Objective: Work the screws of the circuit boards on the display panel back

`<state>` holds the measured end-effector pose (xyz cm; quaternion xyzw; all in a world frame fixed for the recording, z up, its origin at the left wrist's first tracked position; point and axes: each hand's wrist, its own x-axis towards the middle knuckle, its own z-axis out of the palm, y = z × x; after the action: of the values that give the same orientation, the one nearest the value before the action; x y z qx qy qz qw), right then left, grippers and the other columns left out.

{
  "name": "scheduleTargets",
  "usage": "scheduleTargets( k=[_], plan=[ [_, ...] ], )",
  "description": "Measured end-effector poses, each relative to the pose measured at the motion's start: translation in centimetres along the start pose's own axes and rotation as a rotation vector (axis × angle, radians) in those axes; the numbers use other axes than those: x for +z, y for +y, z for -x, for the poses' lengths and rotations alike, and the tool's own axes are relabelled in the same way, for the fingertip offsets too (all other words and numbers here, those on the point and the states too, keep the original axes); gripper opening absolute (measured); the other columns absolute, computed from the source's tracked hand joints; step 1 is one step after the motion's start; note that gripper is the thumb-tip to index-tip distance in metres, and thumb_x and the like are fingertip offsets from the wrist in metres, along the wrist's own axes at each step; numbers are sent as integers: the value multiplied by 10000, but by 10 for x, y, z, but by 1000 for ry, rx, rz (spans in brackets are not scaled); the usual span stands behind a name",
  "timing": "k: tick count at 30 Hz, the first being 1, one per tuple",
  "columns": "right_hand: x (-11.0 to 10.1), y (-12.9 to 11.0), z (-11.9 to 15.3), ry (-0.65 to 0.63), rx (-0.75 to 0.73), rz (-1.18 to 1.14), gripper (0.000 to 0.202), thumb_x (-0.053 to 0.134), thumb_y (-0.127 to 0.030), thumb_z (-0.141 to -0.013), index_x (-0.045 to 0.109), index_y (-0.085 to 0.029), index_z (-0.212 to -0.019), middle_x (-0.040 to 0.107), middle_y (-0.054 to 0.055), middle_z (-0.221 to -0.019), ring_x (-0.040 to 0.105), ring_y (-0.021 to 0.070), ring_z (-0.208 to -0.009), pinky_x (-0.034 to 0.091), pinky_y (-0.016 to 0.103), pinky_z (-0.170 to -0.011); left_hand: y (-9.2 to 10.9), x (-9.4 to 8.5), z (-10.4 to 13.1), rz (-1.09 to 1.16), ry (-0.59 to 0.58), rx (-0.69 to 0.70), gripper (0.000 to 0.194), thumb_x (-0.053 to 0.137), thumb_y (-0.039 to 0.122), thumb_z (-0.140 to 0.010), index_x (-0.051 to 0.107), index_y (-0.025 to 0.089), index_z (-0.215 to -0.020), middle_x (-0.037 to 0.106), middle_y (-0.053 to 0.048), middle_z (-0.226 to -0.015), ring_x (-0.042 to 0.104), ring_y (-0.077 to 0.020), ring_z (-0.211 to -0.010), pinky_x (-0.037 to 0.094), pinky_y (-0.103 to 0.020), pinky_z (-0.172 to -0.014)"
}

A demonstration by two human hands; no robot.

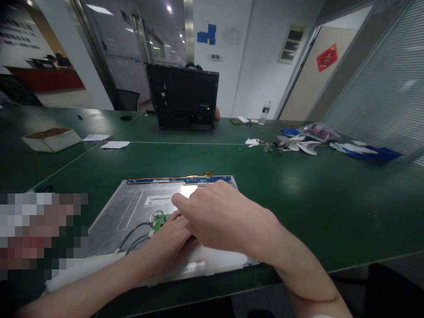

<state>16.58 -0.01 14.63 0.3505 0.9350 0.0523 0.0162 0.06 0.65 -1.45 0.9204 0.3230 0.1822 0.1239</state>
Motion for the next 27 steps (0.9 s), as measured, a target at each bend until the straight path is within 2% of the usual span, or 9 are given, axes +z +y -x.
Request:
scheduleTargets(
  k=[17,23,27],
  plan=[
    [-1,0,3,-13,-45,-36,140,573,-142,-851,511,-207,-958,684,-4,-801,624,161,-682,210,285,-491,4,-5,-1,16,16,30,164,464,188,-917,582,204,-1028,650,-81,-1049,569,-267,-1043,361,-467,-993],
    [-4,4,7,-5,-11,-33,108,573,-165,-848,504,-217,-914,678,-13,-788,622,163,-671,222,273,-506,4,-5,1,23,6,16,146,487,197,-910,574,199,-1028,649,-79,-1009,574,-262,-1007,361,-461,-978],
    [-5,6,9,11,-4,-17,98,560,-210,-870,516,-217,-958,681,-10,-796,617,163,-648,229,273,-508,4,-6,0,25,-32,-1,128,507,179,-893,572,192,-1003,645,-72,-987,573,-256,-975,362,-459,-955]
  ],
)
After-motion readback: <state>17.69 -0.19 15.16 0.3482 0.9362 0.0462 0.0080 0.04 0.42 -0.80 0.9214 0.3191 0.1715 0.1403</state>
